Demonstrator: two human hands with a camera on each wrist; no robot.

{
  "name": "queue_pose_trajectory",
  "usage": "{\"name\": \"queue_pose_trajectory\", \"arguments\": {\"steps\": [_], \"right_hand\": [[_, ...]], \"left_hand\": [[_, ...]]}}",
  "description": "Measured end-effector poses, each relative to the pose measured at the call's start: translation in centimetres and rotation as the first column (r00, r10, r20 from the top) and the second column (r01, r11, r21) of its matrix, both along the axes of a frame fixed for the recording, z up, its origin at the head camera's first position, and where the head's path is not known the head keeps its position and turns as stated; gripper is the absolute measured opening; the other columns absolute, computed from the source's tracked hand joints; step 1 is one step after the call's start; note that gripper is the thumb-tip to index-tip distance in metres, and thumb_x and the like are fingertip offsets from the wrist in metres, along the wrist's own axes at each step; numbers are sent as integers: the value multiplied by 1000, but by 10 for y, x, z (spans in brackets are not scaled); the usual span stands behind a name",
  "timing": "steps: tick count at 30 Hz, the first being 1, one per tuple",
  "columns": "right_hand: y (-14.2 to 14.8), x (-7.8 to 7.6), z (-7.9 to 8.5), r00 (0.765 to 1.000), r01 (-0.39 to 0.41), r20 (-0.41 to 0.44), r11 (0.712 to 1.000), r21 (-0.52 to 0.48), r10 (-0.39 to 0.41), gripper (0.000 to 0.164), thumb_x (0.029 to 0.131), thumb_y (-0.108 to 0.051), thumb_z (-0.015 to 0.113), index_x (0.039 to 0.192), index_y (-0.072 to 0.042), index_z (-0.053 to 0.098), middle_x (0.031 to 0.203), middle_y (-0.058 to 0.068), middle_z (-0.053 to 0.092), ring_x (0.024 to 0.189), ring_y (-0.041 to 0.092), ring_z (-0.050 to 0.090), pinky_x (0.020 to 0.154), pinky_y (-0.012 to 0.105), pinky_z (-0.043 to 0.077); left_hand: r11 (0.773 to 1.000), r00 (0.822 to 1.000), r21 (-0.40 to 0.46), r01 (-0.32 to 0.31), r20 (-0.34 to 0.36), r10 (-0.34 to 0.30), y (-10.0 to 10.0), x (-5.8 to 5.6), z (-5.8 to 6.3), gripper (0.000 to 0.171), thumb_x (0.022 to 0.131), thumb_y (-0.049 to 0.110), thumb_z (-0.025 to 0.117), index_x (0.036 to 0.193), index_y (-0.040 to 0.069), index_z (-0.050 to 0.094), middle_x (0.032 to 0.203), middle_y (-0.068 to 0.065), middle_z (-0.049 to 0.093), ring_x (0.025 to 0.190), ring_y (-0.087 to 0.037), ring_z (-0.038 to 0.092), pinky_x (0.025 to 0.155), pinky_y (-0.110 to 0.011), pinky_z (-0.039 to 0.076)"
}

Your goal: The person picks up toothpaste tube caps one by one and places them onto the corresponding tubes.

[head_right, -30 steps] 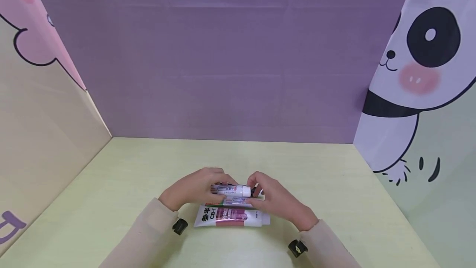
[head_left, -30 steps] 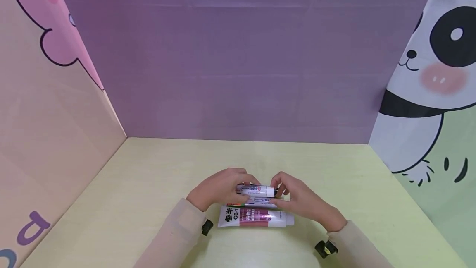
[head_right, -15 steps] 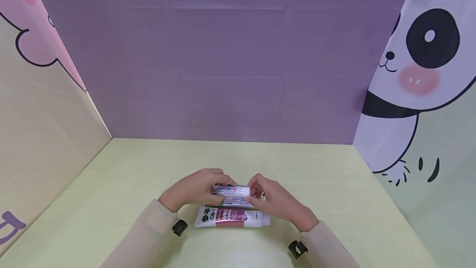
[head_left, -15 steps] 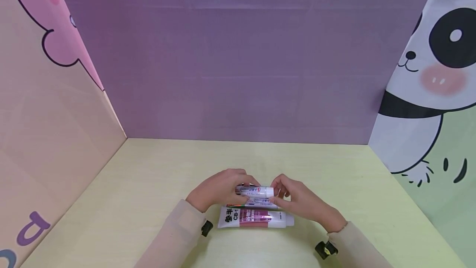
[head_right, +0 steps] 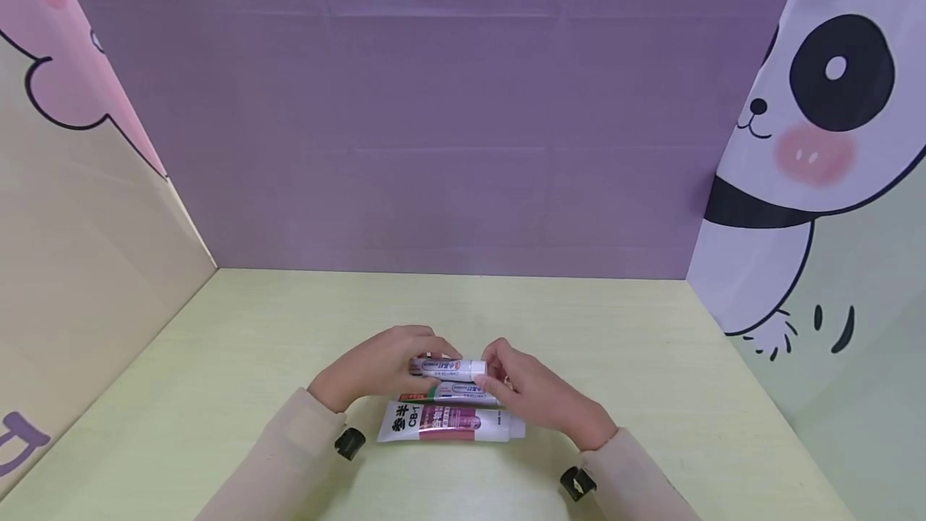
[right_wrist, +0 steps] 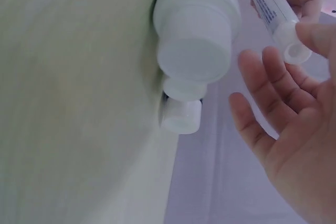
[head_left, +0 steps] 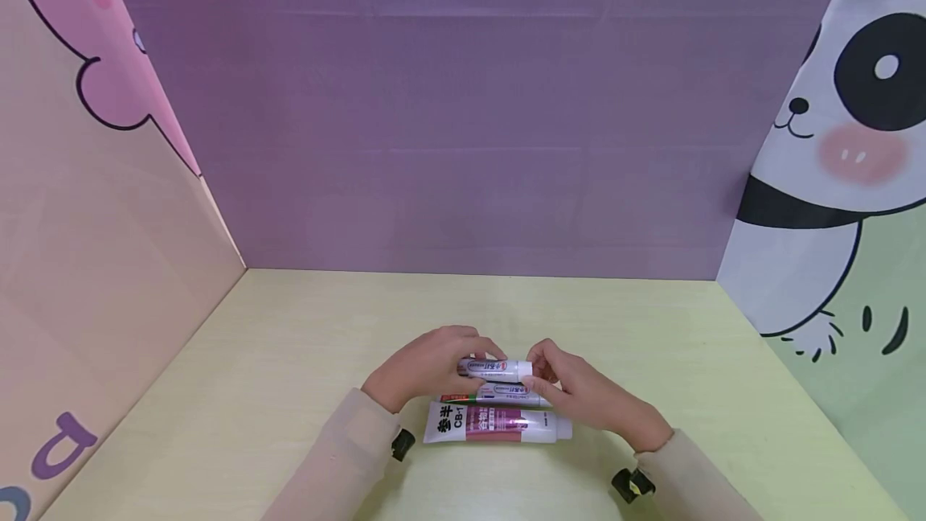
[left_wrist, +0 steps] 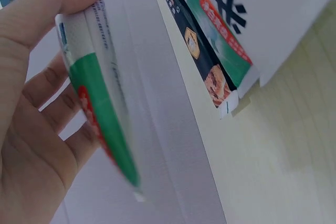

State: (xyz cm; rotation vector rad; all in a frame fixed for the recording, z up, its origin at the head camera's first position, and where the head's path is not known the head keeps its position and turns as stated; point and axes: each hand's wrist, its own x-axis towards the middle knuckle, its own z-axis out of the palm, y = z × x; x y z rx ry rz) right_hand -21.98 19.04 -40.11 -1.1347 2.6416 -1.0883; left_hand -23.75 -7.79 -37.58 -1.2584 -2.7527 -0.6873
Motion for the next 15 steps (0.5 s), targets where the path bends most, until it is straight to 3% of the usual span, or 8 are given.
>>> {"name": "queue_pose_trajectory", "arguments": {"steps": [7, 15], "right_hand": [[1, -2, -2, 998, 37, 54, 998, -60, -34, 24, 100, -29, 63, 118, -17, 53, 93, -8, 63, 83, 13, 59, 66, 29, 51], [-1, -4, -1, 1000, 8, -2, 994, -108, -8, 22, 97, -26, 68, 111, -18, 53, 96, -10, 65, 82, 11, 60, 67, 30, 51]], "left_hand": [[1000, 1000, 18, 9, 15, -10, 0, -2, 1, 34, 85, 15, 76, 119, 22, 74, 97, 11, 63, 82, -6, 55, 75, -20, 50], [998, 998, 36, 56, -19, -55, 3, -3, 3, 33, 87, 16, 75, 120, 19, 75, 98, 9, 65, 81, -4, 54, 74, -18, 49]]}}
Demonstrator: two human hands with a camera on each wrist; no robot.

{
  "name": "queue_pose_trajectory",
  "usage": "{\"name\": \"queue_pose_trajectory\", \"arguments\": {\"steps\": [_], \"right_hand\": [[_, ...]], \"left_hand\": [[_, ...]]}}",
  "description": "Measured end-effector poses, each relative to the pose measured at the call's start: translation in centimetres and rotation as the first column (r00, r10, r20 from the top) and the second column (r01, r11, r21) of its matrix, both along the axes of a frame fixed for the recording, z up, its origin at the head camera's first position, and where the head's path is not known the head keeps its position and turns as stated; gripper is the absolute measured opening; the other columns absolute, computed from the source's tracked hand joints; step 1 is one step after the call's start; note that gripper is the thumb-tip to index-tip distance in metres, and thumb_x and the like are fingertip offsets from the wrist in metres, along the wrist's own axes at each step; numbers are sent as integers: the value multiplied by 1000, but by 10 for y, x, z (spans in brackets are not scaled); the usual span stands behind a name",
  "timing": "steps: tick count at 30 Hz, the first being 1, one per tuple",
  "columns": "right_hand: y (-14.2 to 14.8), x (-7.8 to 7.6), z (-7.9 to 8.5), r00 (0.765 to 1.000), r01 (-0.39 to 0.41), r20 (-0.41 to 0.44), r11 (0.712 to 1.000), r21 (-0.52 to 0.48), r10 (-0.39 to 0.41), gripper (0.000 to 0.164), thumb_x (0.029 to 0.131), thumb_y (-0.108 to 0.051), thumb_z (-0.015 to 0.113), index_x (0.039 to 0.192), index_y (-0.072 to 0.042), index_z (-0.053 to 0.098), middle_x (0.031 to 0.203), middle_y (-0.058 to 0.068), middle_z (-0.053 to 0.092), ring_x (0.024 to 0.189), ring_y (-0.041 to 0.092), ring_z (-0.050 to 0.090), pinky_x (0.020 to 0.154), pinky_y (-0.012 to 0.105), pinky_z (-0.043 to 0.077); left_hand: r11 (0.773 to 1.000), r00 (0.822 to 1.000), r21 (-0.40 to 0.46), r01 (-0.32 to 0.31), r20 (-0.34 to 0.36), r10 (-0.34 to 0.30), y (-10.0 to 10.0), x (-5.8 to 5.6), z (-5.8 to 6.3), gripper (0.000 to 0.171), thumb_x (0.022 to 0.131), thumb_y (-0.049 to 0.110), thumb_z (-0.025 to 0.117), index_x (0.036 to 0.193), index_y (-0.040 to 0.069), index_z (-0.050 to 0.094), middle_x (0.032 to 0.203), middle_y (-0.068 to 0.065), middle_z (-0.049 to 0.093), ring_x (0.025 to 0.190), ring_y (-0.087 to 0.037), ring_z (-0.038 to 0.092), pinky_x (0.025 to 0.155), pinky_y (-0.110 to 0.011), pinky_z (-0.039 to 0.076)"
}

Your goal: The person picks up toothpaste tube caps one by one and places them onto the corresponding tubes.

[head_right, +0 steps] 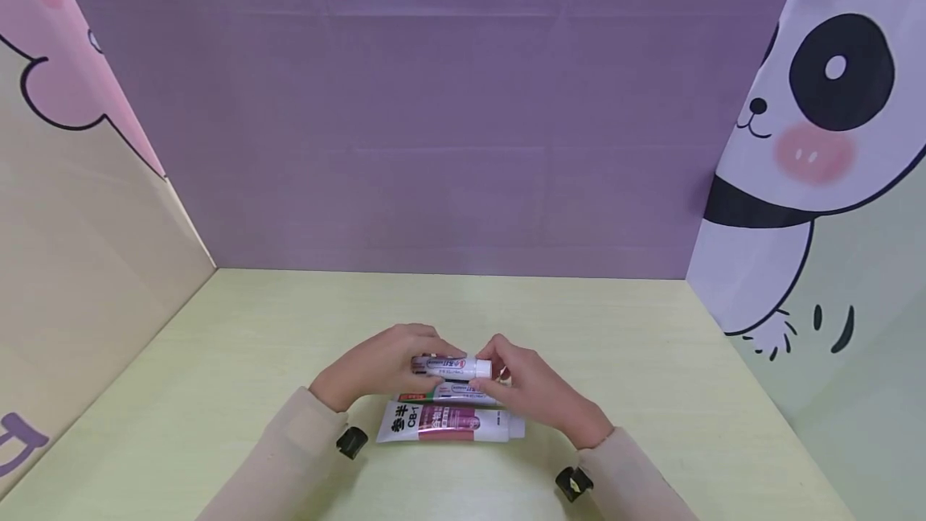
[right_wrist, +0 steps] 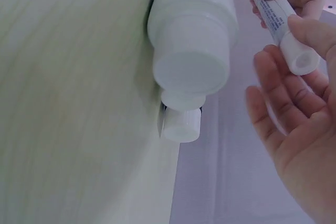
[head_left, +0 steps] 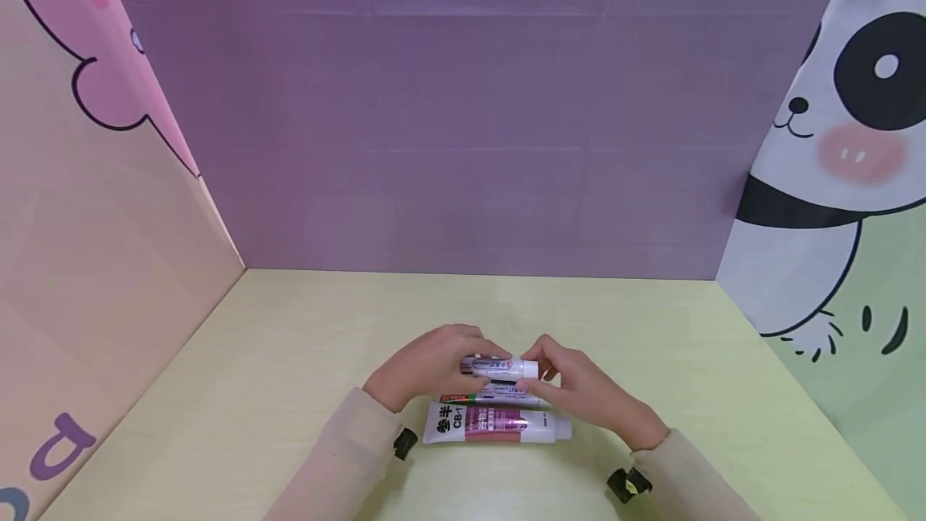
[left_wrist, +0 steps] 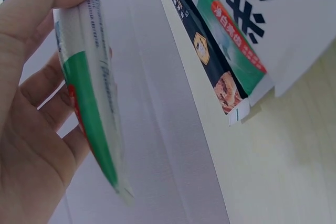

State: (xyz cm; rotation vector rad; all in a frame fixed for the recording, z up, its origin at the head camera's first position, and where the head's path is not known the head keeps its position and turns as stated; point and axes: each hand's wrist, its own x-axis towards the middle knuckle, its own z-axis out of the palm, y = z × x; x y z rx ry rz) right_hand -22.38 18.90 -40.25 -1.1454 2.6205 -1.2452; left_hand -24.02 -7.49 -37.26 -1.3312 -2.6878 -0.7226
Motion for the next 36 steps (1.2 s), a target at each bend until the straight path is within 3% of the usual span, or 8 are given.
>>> {"name": "queue_pose_trajectory", "arguments": {"steps": [8, 16, 21, 29, 33, 36], "right_hand": [[3, -2, 0, 995, -34, -95, 999, -29, 31, 17, 97, -19, 67, 107, -16, 53, 103, -8, 69, 86, 9, 63, 76, 29, 52], [12, -3, 3, 991, -25, -129, 999, -43, 19, 17, 97, -17, 68, 105, -16, 52, 102, -6, 70, 87, 10, 65, 73, 30, 52], [20, -5, 2, 992, -3, -126, 998, -64, -5, 18, 96, -14, 68, 104, -16, 52, 105, -3, 71, 87, 10, 65, 72, 30, 51], [30, -4, 3, 995, 24, -96, 998, -65, -30, 19, 95, -13, 69, 104, -17, 53, 108, -3, 70, 87, 11, 66, 75, 29, 51], [32, -4, 2, 996, 12, -92, 997, -79, -19, 19, 95, -12, 69, 105, -16, 53, 107, -3, 70, 85, 12, 66, 74, 29, 52], [32, -6, 1, 997, 13, -79, 996, -87, -20, 19, 95, -12, 69, 106, -15, 54, 107, -3, 70, 85, 12, 66, 77, 29, 53]], "left_hand": [[999, 999, 40, -20, 34, 19, -3, -1, -2, 31, 87, 20, 76, 118, 19, 74, 102, 11, 66, 84, -4, 56, 77, -22, 50], [996, 999, 76, -47, 25, 45, -15, -2, -1, 34, 85, 26, 81, 117, 19, 74, 105, 11, 67, 88, -4, 57, 82, -26, 51], [993, 997, 91, -75, 34, 72, -26, -2, 2, 34, 84, 26, 82, 116, 18, 74, 106, 10, 66, 91, -5, 58, 82, -26, 52], [991, 989, 73, -114, 105, 106, -43, -5, 2, 37, 82, 25, 84, 117, 17, 74, 105, 12, 66, 95, -8, 60, 88, -36, 52], [990, 987, 95, -107, 133, 94, -45, -6, -1, 36, 82, 22, 83, 117, 15, 75, 106, 10, 67, 96, -13, 62, 85, -42, 53], [989, 989, 105, -106, 119, 94, -44, -7, -2, 35, 83, 21, 82, 116, 14, 75, 107, 9, 67, 95, -14, 61, 82, -38, 53]]}}
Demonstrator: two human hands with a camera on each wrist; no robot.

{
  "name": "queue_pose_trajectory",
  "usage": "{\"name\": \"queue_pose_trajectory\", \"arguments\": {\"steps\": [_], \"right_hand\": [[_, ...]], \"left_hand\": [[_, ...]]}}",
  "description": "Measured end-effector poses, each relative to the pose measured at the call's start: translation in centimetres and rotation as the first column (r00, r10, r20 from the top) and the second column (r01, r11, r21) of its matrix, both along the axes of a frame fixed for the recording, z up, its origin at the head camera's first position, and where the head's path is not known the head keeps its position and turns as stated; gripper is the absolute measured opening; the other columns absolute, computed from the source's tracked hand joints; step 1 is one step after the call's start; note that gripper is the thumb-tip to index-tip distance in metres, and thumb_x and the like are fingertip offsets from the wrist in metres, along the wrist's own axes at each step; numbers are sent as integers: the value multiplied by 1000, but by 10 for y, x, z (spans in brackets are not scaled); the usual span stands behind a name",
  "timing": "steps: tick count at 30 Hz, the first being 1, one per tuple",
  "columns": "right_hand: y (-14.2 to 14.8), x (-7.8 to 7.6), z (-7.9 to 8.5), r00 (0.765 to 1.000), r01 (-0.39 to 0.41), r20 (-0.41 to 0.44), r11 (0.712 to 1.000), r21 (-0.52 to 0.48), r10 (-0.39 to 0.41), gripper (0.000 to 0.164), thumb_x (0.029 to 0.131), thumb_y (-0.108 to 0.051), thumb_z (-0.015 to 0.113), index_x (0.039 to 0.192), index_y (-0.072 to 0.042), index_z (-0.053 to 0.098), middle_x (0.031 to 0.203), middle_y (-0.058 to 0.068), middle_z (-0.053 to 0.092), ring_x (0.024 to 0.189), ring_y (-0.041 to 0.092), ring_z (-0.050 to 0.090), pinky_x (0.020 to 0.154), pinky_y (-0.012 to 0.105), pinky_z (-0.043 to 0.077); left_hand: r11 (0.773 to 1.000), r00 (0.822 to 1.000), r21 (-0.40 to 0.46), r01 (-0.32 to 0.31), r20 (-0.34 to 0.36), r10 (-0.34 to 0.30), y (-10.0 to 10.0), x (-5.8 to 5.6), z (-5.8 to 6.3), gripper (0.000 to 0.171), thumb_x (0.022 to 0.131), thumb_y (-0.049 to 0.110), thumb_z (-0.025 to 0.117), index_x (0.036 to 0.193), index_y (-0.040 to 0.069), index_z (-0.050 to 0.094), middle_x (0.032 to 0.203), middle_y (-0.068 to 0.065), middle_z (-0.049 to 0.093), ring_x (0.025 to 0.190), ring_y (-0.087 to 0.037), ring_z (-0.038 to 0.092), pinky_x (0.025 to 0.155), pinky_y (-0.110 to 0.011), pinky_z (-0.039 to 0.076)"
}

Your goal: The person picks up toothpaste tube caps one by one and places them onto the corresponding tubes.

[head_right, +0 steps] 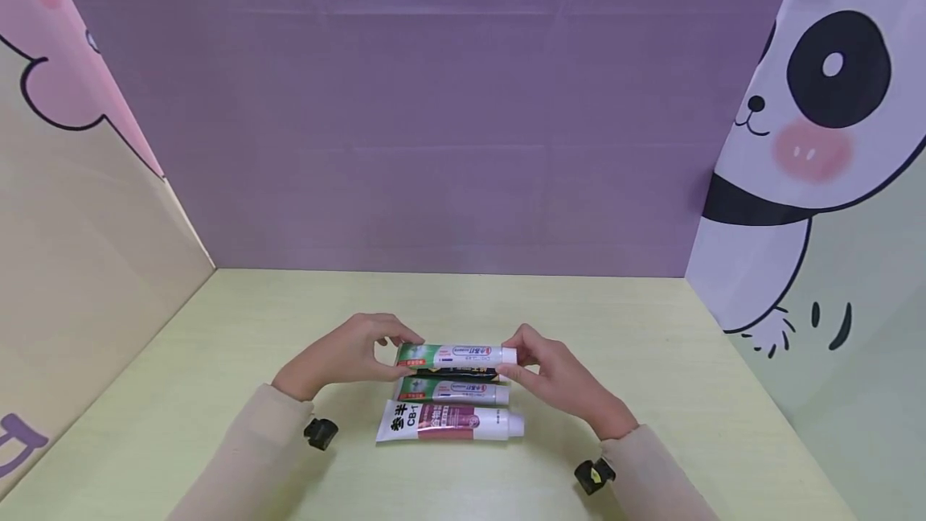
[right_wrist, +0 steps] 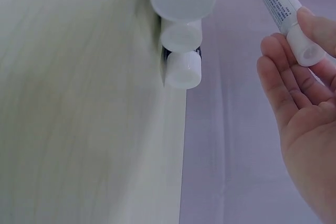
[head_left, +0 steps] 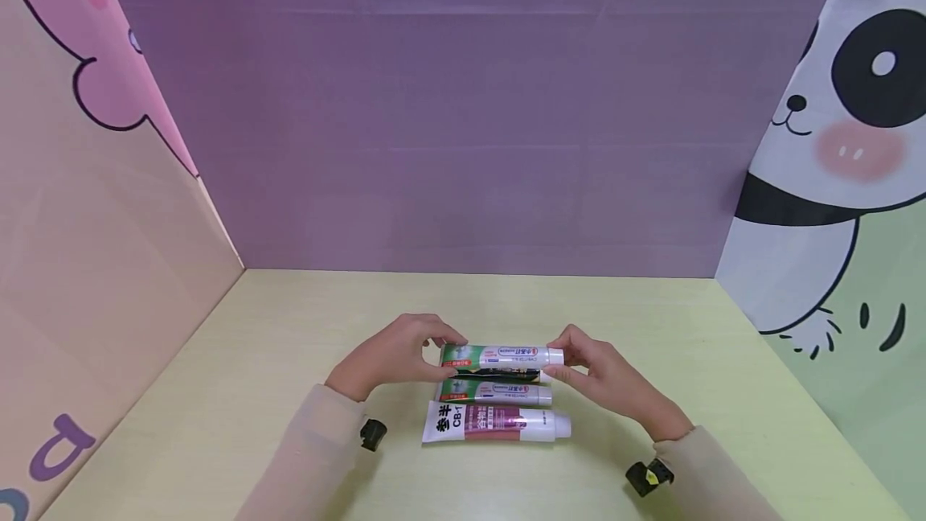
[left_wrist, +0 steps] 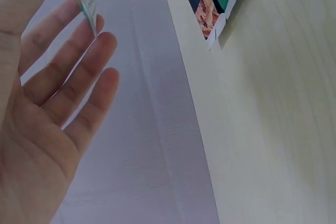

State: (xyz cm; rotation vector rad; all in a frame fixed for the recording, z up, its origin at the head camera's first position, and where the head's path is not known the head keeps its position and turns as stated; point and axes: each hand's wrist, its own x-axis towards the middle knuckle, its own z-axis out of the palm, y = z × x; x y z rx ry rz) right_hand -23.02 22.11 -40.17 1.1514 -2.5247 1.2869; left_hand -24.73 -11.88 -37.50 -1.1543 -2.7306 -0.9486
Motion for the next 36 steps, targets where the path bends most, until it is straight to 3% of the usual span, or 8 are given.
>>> {"name": "queue_pose_trajectory", "arguments": {"steps": [4, 9, 17, 22, 36], "right_hand": [[0, -7, -4, 999, 40, 2, 999, 2, -40, 20, 94, -14, 70, 110, -15, 58, 103, -4, 69, 82, 12, 64, 77, 29, 54], [-1, -17, -8, 995, 99, 0, 995, 11, -99, 21, 91, -15, 74, 110, -14, 63, 93, -6, 66, 77, 12, 60, 70, 27, 52], [-4, -31, -9, 986, 169, 6, 985, 44, -169, 22, 89, -16, 77, 108, -12, 66, 88, -6, 63, 76, 12, 59, 68, 26, 50], [-6, -37, -11, 982, 184, 28, 980, 74, -187, 22, 90, -17, 76, 108, -8, 67, 89, -5, 64, 76, 12, 60, 66, 27, 50], [-9, -49, -15, 965, 205, 137, 970, 132, -223, 20, 93, -18, 73, 108, -6, 67, 93, -1, 67, 81, 14, 63, 70, 30, 53]], "left_hand": [[1000, 1000, 3, -16, -20, 16, 2, -5, -3, 34, 83, 21, 82, 115, 13, 75, 108, 6, 67, 95, -20, 61, 82, -36, 53], [999, 999, 9, -36, -5, 36, 3, -14, -7, 35, 82, 19, 82, 115, 10, 75, 109, 3, 68, 97, -25, 62, 85, -42, 53], [999, 999, 3, -49, -17, 49, 6, -31, -11, 33, 83, 16, 80, 114, 9, 75, 109, 0, 69, 95, -24, 61, 83, -42, 55], [998, 998, -24, -57, -15, 57, 8, -38, -13, 32, 84, 13, 79, 115, 8, 74, 110, -1, 69, 94, -17, 60, 81, -34, 56], [993, 988, -12, -114, 105, 115, 16, -52, -21, 33, 85, 7, 78, 117, 5, 73, 112, -5, 67, 103, -19, 61, 82, -29, 56]]}}
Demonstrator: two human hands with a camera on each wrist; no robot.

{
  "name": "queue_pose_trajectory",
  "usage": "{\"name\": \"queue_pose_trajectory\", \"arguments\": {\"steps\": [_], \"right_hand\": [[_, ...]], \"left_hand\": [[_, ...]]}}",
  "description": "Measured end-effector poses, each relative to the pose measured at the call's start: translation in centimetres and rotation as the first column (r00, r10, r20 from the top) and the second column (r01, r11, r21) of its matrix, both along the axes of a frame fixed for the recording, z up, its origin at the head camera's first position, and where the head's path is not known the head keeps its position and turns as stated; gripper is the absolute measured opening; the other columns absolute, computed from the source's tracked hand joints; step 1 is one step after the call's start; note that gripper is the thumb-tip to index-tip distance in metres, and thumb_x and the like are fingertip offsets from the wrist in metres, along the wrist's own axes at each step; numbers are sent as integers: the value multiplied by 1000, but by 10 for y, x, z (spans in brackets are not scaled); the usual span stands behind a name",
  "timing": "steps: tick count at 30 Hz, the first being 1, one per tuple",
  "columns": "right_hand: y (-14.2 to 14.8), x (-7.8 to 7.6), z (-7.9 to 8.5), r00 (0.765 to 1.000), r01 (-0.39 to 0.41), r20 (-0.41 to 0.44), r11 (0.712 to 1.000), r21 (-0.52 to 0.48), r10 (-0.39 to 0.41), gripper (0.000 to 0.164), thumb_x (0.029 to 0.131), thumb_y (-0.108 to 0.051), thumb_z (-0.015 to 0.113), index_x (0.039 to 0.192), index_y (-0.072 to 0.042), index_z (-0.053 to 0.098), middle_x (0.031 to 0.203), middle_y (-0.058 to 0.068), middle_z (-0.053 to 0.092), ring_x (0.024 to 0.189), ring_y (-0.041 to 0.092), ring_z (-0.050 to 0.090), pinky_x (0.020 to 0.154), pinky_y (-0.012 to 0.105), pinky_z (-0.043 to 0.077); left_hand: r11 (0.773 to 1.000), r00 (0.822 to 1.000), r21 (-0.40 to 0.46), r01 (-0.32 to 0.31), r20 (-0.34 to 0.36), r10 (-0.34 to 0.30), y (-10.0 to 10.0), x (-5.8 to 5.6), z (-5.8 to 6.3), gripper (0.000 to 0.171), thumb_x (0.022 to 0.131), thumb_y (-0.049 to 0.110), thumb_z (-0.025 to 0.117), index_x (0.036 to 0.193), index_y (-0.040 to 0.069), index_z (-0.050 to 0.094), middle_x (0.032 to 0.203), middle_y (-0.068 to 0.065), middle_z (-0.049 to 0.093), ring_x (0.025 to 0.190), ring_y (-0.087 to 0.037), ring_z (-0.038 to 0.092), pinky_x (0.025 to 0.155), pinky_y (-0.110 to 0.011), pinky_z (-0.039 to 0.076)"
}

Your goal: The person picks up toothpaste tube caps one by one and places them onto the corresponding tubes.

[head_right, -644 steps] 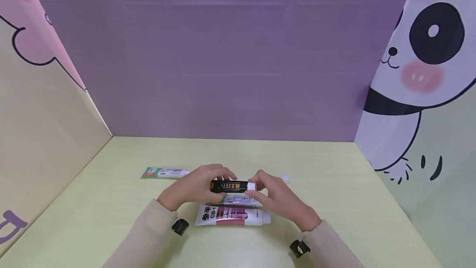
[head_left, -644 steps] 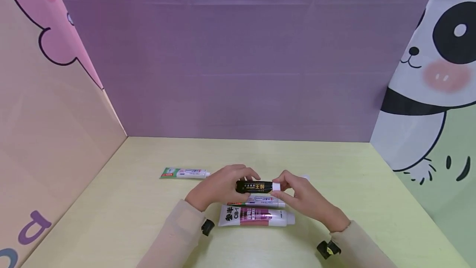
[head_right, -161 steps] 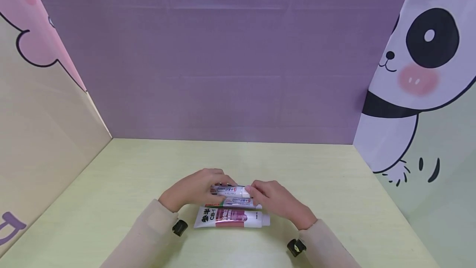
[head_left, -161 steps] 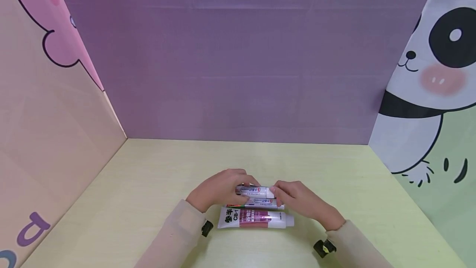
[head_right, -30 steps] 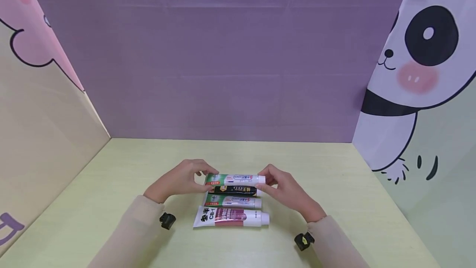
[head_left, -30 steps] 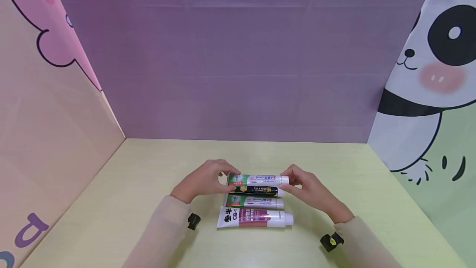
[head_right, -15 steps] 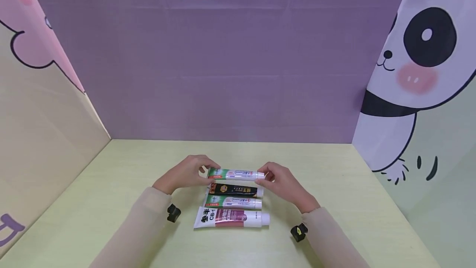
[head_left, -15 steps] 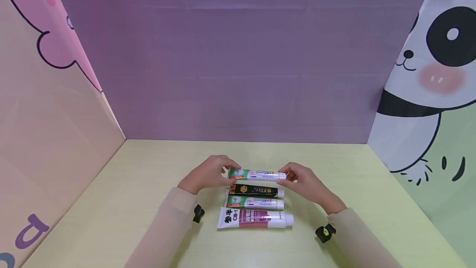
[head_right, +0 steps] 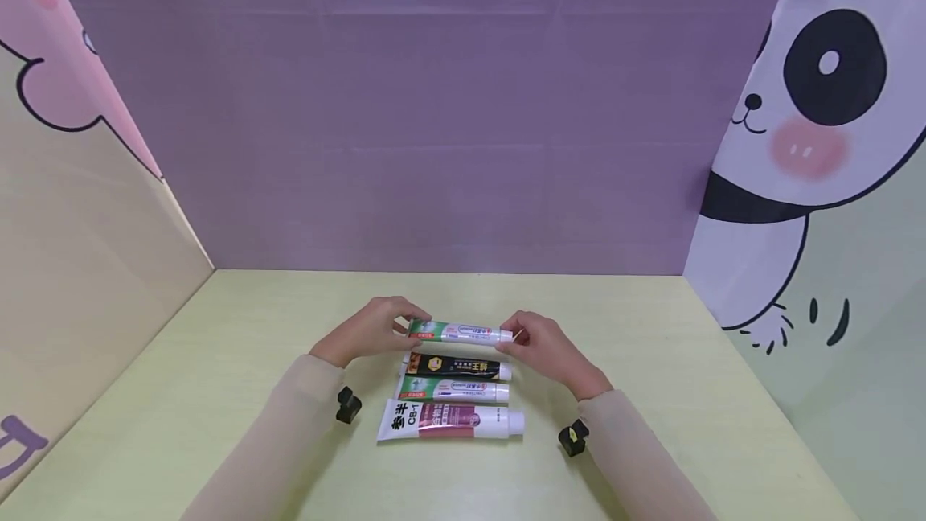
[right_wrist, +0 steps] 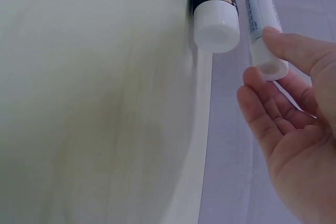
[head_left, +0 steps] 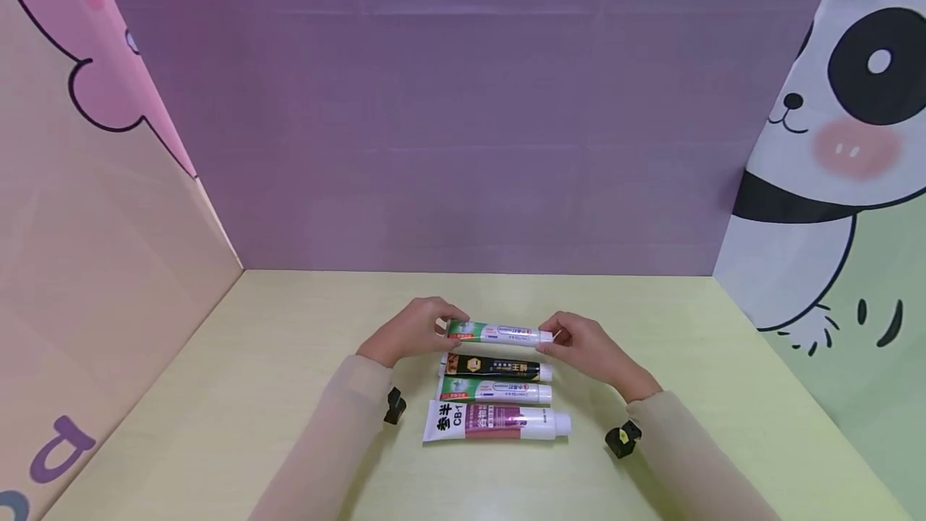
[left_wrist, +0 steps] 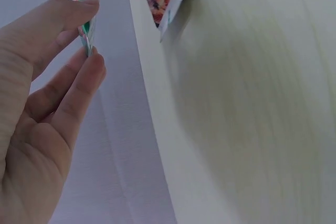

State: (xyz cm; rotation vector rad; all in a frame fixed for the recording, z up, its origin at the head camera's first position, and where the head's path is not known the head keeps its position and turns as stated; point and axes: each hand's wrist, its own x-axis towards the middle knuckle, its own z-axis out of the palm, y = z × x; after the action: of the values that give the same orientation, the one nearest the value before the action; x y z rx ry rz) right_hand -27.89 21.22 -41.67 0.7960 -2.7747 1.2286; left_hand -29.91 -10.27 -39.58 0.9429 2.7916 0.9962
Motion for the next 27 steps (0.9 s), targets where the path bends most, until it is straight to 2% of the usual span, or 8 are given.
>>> {"name": "queue_pose_trajectory", "arguments": {"steps": [5, 10, 15, 20, 24, 27], "right_hand": [[-1, 1, 0, 999, 3, 38, 1000, 23, -4, 18, 93, -16, 72, 107, -6, 67, 94, 0, 67, 83, 15, 64, 72, 32, 54], [-1, -1, -2, 998, 6, 58, 999, 43, -8, 16, 94, -12, 70, 107, -4, 66, 95, 1, 68, 84, 15, 64, 72, 33, 53], [-5, -4, -3, 996, -3, 84, 998, 71, -3, 13, 93, -8, 69, 105, -3, 66, 95, 2, 68, 84, 15, 62, 73, 33, 51], [-8, -3, -3, 989, 41, 136, 993, 112, -56, 13, 93, -9, 70, 104, -5, 66, 93, 1, 66, 84, 16, 60, 73, 34, 49], [-10, -4, -5, 988, 61, 132, 987, 147, -81, 13, 93, -10, 70, 104, -5, 67, 93, 0, 66, 85, 16, 59, 75, 35, 50], [-11, -6, -7, 987, 73, 132, 984, 166, -95, 13, 93, -11, 70, 105, -5, 68, 93, 0, 66, 86, 16, 59, 78, 35, 50]], "left_hand": [[1000, 998, 9, -14, 66, 13, 1, -2, -5, 34, 86, 6, 77, 119, 4, 72, 118, -7, 65, 109, -22, 61, 83, -29, 55], [999, 995, -36, -7, 95, 10, 3, -4, -11, 35, 88, 7, 76, 122, 5, 71, 122, -7, 64, 112, -21, 60, 86, -30, 55], [998, 994, -62, -6, 109, 13, 3, -5, -14, 33, 88, 7, 75, 120, 6, 72, 119, -7, 66, 104, -20, 60, 86, -31, 53], [997, 993, -78, 12, 118, -3, 4, -5, -15, 32, 89, 6, 74, 121, 4, 72, 116, -7, 68, 96, -18, 59, 81, -29, 52], [995, 993, -98, 32, 112, -21, 4, -6, -16, 31, 90, 5, 73, 121, 3, 71, 113, -6, 69, 93, -19, 57, 75, -27, 49], [993, 993, -114, 23, 116, -10, 4, -7, -17, 31, 91, 7, 73, 122, 6, 72, 115, -5, 70, 93, -16, 57, 77, -26, 49]]}}
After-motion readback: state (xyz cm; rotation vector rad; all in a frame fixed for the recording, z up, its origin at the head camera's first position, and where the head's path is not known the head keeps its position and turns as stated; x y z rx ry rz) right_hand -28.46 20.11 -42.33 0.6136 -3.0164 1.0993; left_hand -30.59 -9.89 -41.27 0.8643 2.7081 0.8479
